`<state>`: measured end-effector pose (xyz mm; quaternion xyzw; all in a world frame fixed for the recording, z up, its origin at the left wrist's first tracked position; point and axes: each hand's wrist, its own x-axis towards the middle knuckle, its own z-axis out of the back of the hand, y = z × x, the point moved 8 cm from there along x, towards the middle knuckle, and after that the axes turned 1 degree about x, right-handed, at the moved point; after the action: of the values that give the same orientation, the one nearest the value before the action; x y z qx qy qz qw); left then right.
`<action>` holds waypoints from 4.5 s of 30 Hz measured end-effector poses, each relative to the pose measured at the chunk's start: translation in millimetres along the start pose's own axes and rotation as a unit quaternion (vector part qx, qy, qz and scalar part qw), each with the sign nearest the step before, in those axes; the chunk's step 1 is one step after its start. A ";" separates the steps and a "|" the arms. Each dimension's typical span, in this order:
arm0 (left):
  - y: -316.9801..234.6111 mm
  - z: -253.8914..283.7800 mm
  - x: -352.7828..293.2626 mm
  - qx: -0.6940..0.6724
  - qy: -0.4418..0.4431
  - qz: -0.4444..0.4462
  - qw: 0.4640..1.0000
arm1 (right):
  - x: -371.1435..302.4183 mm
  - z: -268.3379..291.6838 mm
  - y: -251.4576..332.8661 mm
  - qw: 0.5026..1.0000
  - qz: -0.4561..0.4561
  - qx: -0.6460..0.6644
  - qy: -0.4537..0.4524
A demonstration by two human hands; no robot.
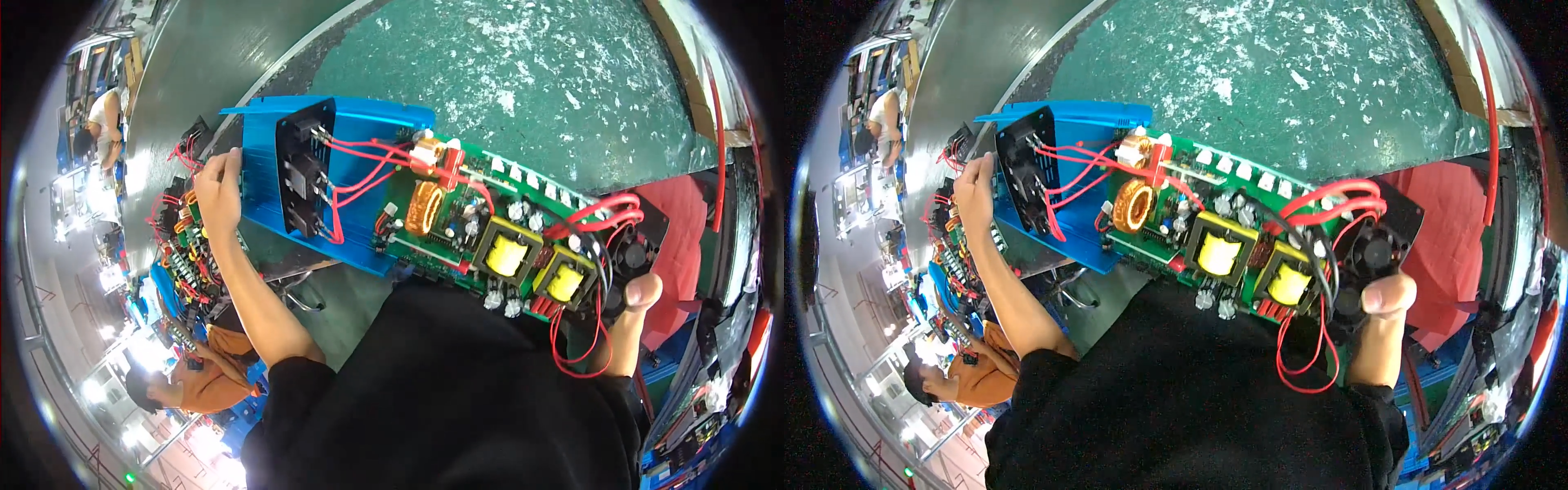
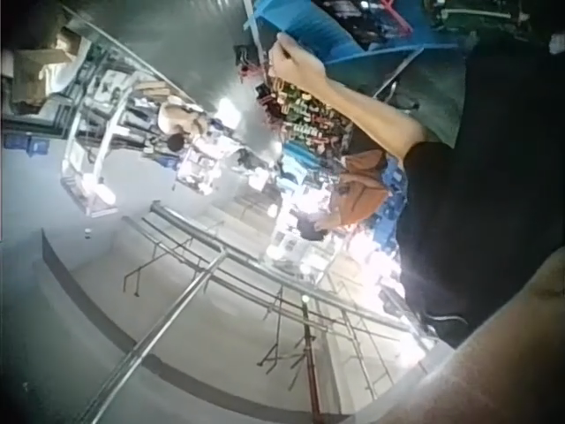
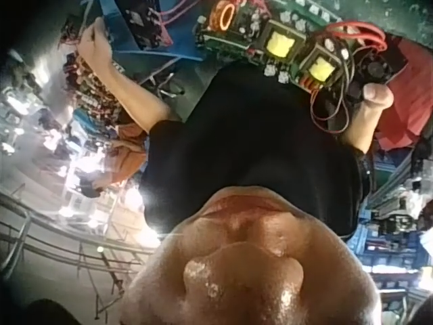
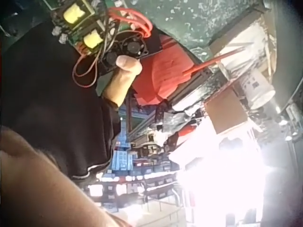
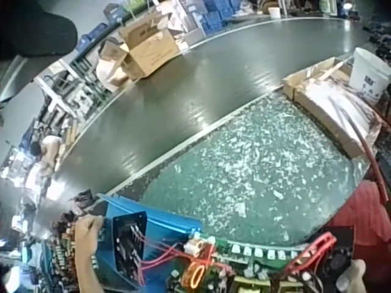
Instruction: Assembling electronic circuit boards and components into blue metal casings.
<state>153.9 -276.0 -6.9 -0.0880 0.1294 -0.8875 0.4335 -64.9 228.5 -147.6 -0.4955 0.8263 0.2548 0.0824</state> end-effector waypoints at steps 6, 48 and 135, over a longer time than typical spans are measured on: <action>4.4 -3.8 4.6 -0.051 -0.022 -0.013 0.998 | 7.8 -28.3 -4.1 0.998 0.041 -0.005 0.037; 28.4 -7.9 21.8 -0.041 -0.023 -0.016 0.999 | 15.7 -56.8 3.2 0.995 0.093 0.011 0.031; -199.6 -46.8 -160.8 -0.060 -0.140 -0.313 0.938 | 34.7 -55.8 13.7 0.998 0.040 -0.024 0.030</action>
<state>90.2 -23.5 2.6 -0.2729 0.0860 -0.9477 0.1416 -87.5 178.7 -108.7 -0.4714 0.8412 0.2627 0.0351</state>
